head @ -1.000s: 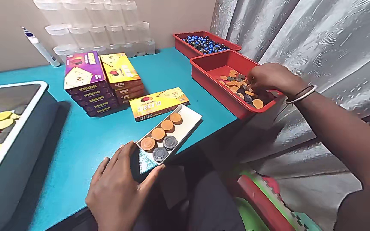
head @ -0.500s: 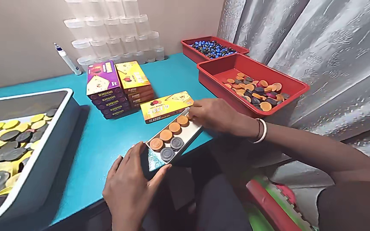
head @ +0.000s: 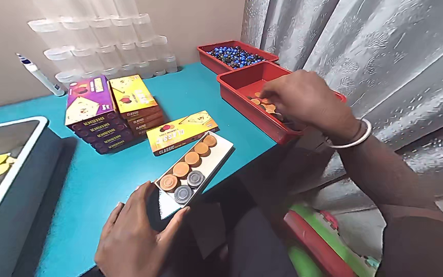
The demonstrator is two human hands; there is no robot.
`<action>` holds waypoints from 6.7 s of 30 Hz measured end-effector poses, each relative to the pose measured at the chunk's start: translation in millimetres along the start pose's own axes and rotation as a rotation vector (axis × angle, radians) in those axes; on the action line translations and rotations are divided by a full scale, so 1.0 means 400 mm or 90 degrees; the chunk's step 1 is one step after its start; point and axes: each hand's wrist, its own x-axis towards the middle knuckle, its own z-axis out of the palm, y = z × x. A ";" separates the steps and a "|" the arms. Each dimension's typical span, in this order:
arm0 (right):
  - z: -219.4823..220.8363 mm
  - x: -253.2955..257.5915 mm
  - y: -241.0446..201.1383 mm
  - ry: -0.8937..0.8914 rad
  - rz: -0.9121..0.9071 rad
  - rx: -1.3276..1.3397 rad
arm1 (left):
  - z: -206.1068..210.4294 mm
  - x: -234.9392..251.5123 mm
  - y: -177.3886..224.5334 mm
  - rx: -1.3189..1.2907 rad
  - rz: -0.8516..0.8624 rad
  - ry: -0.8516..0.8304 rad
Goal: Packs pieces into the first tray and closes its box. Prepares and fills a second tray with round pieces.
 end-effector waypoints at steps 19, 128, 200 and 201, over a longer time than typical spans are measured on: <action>0.099 0.047 0.283 -0.212 -0.236 0.088 | -0.003 -0.002 0.000 -0.009 0.003 -0.009; 0.138 0.028 0.345 -0.210 0.160 0.009 | -0.002 0.003 -0.017 0.015 0.138 -0.077; 0.124 0.155 0.347 -0.282 0.233 -0.118 | 0.034 0.001 0.057 0.060 0.027 -0.018; 0.104 0.141 0.344 -0.314 0.236 -0.123 | 0.033 0.002 0.057 0.058 0.024 -0.021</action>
